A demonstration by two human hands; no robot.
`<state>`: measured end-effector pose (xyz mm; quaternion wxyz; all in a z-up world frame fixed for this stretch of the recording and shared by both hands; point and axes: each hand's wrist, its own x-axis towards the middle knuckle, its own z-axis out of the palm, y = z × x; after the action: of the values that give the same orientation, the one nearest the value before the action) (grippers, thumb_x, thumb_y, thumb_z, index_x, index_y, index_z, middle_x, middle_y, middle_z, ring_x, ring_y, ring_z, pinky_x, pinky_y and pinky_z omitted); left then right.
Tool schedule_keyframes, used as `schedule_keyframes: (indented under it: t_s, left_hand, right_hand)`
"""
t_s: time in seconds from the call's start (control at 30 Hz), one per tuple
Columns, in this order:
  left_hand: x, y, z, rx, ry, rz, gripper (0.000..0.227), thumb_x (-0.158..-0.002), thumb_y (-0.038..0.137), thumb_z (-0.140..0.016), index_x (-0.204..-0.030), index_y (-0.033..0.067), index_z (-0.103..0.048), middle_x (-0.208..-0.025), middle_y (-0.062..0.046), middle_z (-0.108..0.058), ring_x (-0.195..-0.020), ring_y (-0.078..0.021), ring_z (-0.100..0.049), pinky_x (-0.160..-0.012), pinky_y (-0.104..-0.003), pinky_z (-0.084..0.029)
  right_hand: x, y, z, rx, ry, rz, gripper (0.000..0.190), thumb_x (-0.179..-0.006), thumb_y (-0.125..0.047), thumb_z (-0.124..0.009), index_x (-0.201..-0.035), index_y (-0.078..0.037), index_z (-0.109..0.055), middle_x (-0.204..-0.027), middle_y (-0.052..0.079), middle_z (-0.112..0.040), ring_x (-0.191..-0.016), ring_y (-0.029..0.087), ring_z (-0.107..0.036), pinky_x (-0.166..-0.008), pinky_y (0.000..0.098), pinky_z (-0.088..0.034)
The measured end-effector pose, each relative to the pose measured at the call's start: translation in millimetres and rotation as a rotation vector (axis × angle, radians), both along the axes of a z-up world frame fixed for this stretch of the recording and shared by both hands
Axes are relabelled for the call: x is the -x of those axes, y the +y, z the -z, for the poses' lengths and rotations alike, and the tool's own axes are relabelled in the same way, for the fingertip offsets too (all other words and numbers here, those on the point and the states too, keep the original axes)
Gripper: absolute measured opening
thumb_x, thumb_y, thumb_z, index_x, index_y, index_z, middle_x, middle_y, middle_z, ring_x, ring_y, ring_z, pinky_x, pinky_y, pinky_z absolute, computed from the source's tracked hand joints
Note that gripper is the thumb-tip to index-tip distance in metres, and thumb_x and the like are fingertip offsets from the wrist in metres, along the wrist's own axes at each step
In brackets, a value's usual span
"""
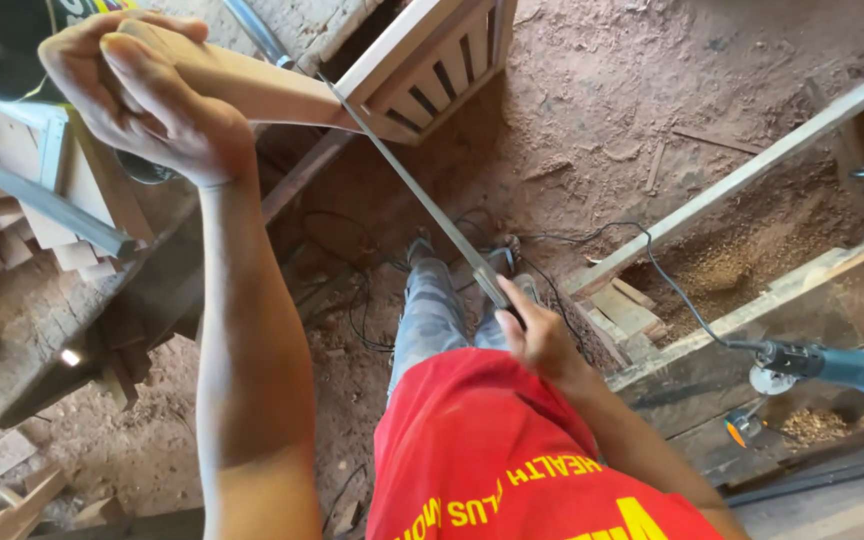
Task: The person carries a wooden chair frame across the workshop, sets it on the work bench, and uses a flat file to smooth and shape the chair legs and joints. They reposition and turn the chair repeatedly to file different legs and rails, fitting the frame together.
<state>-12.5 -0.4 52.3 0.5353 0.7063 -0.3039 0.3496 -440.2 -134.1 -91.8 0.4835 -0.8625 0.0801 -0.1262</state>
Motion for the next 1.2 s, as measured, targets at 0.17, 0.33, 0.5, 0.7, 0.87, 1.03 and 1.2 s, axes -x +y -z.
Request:
schedule_keyframes:
  t_s: [0.17, 0.33, 0.5, 0.7, 0.87, 1.03, 1.2]
  left_hand:
    - [-6.1, 0.6, 2.2, -0.027, -0.035, 0.02, 0.026, -0.11, 0.029, -0.032, -0.102, 0.0071, -0.044, -0.085, -0.01, -0.052, -0.059, -0.0272, -0.07, -0.055, -0.035, -0.066]
    - [-6.2, 0.6, 1.9, -0.041, -0.061, 0.052, 0.026, -0.111, 0.028, -0.031, -0.102, 0.0066, -0.044, -0.087, -0.01, -0.051, -0.058, -0.0277, -0.07, -0.054, -0.036, -0.068]
    - [-10.5, -1.2, 3.1, -0.036, -0.128, -0.049, 0.028, -0.109, 0.026, -0.031, -0.099, 0.0066, -0.048, -0.083, -0.008, -0.052, -0.053, -0.0239, -0.07, -0.043, -0.031, -0.067]
    - [-7.7, 0.0, 8.9, -0.025, -0.052, -0.037, 0.025, -0.106, 0.026, -0.032, -0.099, 0.005, -0.045, -0.079, -0.012, -0.052, -0.058, -0.0291, -0.073, -0.054, -0.035, -0.061]
    - [-3.5, 1.3, 6.5, 0.052, 0.023, 0.124, 0.024, -0.108, 0.025, -0.034, -0.104, 0.0045, -0.046, -0.088, -0.015, -0.052, -0.061, -0.0337, -0.069, -0.057, -0.039, -0.065]
    - [-10.3, -2.9, 3.6, 0.023, -0.045, 0.053, 0.024, -0.108, 0.026, -0.035, -0.101, 0.0055, -0.045, -0.08, -0.013, -0.053, -0.058, -0.0309, -0.07, -0.052, -0.037, -0.064]
    - [-8.0, -1.3, 5.4, 0.018, 0.027, 0.043, 0.024, -0.107, 0.026, -0.033, -0.103, 0.0051, -0.044, -0.081, -0.014, -0.053, -0.061, -0.0334, -0.074, -0.054, -0.035, -0.058]
  right_hand:
    - [-140.7, 15.0, 32.6, -0.05, -0.016, -0.008, 0.047, -0.101, -0.007, -0.06, -0.145, 0.006, -0.049, -0.072, 0.011, -0.071, -0.045, 0.014, -0.055, -0.035, 0.0271, -0.041]
    - [-191.4, 24.9, 41.5, -0.082, -0.028, 0.003, 0.046, -0.102, -0.009, -0.059, -0.145, 0.007, -0.048, -0.071, 0.011, -0.071, -0.046, 0.014, -0.055, -0.035, 0.0265, -0.04]
    - [-70.2, 7.3, 10.8, -0.03, 0.018, -0.014, 0.049, -0.101, -0.006, -0.062, -0.146, 0.008, -0.049, -0.065, 0.003, -0.061, -0.043, 0.008, -0.041, -0.033, 0.0238, -0.031]
    - [-153.1, 25.4, 39.2, 0.153, -0.032, 0.076, 0.052, -0.096, -0.006, -0.069, -0.145, 0.003, -0.051, -0.085, 0.015, -0.075, -0.056, 0.022, -0.063, -0.047, 0.0341, -0.048]
    - [-200.9, 29.2, 34.3, -0.057, -0.063, 0.078, 0.046, -0.1, -0.01, -0.063, -0.142, 0.001, -0.049, -0.102, 0.022, -0.077, -0.07, 0.03, -0.075, -0.059, 0.0378, -0.058]
    - [-59.9, 7.3, -0.3, -0.026, 0.099, 0.014, 0.052, -0.095, -0.004, -0.064, -0.143, 0.01, -0.049, -0.064, 0.009, -0.066, -0.043, 0.014, -0.052, -0.035, 0.0299, -0.037]
    - [-113.5, 11.0, 58.3, 0.074, 0.019, -0.031, 0.05, -0.1, -0.007, -0.061, -0.144, 0.013, -0.047, -0.056, -0.004, -0.049, -0.039, 0.006, -0.035, -0.031, 0.0215, -0.024]
